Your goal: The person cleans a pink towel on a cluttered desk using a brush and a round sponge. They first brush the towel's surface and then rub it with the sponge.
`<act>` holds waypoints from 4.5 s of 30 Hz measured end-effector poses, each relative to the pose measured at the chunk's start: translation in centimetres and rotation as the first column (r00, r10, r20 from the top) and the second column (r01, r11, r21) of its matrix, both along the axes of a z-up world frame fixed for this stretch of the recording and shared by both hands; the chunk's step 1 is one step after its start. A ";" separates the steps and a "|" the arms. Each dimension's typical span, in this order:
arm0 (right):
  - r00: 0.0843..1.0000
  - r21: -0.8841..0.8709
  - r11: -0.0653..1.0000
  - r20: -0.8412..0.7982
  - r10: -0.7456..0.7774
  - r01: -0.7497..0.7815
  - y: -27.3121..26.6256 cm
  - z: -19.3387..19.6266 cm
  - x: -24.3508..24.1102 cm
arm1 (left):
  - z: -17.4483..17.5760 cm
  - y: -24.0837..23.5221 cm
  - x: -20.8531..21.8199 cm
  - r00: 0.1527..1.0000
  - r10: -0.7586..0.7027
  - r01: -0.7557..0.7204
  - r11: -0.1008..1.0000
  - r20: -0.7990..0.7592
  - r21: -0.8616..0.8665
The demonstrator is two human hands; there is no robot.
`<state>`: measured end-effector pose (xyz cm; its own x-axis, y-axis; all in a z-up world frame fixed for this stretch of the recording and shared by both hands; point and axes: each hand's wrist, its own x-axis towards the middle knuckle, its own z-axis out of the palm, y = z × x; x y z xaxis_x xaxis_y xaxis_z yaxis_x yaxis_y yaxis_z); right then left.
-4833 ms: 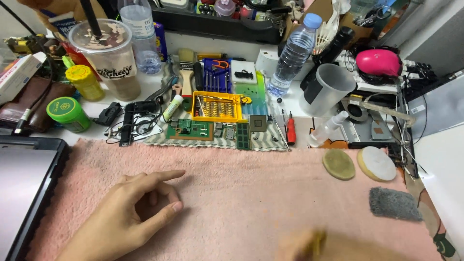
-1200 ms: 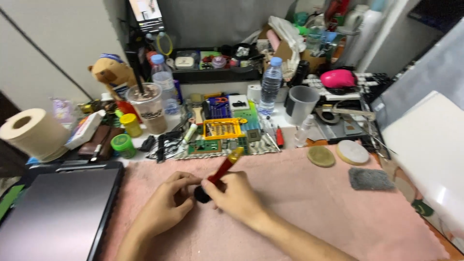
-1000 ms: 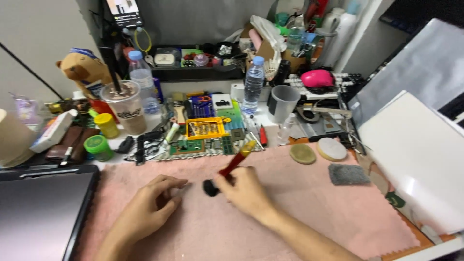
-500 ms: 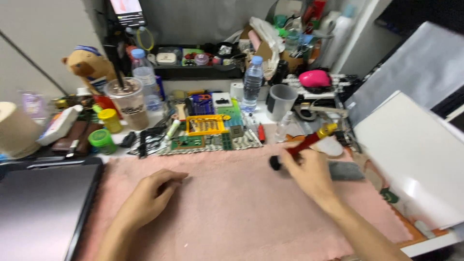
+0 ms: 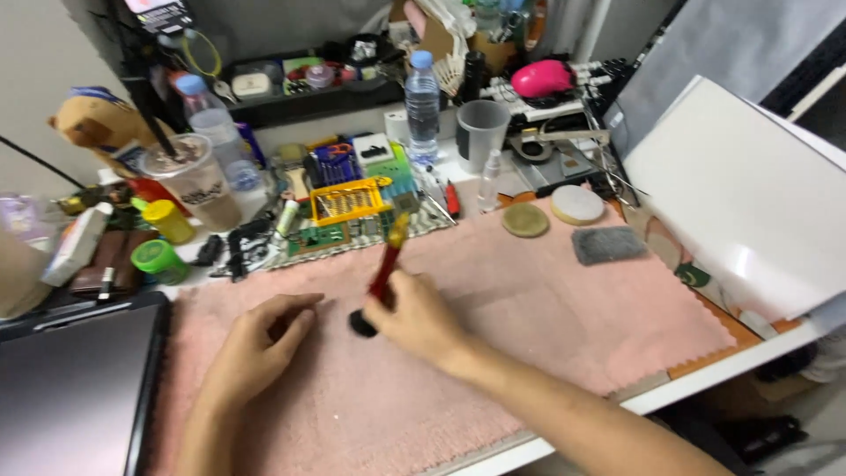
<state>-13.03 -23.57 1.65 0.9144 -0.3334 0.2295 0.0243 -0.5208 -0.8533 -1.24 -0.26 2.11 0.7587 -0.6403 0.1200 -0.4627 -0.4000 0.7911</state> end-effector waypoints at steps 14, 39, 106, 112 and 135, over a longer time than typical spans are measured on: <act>0.889 -0.341 0.872 -0.167 -0.425 0.353 -20.3 2.7 -11.0 | 1.4 -0.8 -1.1 0.986 0.160 -0.153 0.977 -0.041 0.150; 0.974 0.005 1.000 -0.228 0.010 -0.009 4.9 3.6 -3.5 | 1.5 -0.6 -1.4 0.990 0.140 -0.138 0.988 -0.024 0.070; 0.846 -0.028 0.977 -0.495 -0.197 0.211 -0.4 5.3 -12.8 | 1.4 -1.2 -1.8 0.984 0.147 -0.128 0.976 -0.103 0.175; 0.904 -0.095 0.992 -0.411 -0.116 0.084 -4.0 1.7 -12.2 | 1.9 -1.8 -2.0 0.979 0.173 -0.150 0.970 -0.104 0.194; 0.790 0.472 0.691 -0.020 -0.612 0.547 -24.8 -1.8 -16.5 | -1.7 0.9 -1.2 0.783 0.069 -0.438 0.767 -0.618 -0.469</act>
